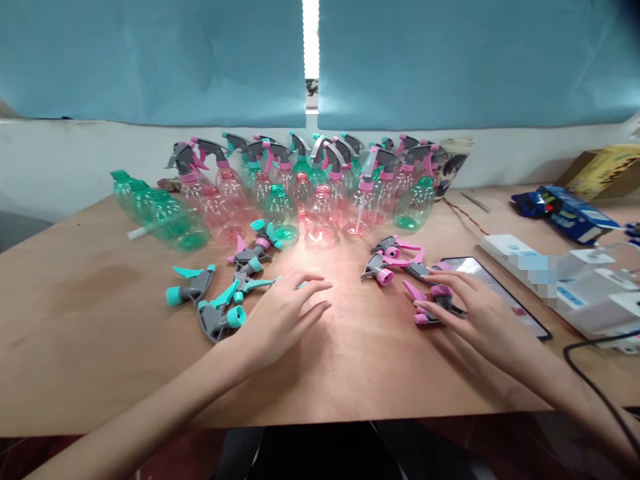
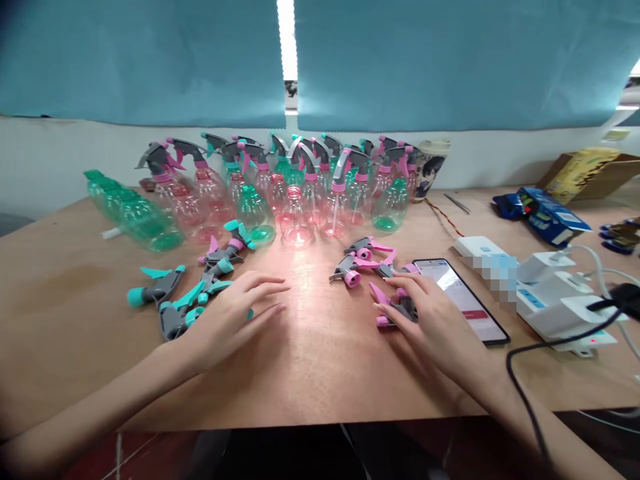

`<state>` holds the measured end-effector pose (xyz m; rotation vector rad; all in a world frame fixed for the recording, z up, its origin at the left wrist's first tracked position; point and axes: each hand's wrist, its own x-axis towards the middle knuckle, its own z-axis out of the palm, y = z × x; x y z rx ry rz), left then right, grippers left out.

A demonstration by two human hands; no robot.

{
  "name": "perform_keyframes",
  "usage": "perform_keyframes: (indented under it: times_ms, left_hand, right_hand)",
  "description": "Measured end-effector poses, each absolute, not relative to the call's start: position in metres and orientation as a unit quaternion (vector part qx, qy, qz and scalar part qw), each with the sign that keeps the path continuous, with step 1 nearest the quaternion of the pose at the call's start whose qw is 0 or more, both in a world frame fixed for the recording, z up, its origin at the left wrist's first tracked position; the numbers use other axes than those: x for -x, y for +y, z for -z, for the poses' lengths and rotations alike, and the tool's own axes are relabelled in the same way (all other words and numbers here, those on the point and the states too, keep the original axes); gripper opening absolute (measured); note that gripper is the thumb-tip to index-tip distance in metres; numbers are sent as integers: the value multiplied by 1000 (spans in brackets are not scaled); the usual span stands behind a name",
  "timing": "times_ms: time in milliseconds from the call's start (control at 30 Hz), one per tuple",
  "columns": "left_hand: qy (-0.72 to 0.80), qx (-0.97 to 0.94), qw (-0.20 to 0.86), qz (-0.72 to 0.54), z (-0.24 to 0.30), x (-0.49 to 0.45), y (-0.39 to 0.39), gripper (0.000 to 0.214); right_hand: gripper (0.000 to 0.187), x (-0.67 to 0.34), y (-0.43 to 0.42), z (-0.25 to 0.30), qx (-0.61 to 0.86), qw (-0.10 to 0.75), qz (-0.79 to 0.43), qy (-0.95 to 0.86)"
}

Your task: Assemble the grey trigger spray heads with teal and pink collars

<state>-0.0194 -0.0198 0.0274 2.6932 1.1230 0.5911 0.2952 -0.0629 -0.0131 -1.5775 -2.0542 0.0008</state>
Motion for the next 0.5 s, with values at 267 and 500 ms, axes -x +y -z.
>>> perform_keyframes:
  times_ms: [267, 500]
  left_hand:
    - [367, -919, 26, -144, -15, -62, 39, 23]
    - [563, -802, -99, -173, -60, -3, 71, 29]
  right_hand:
    - [52, -296, -70, 27, 571, 229, -4, -789]
    - [51, -297, -68, 33, 577, 231, -32, -783]
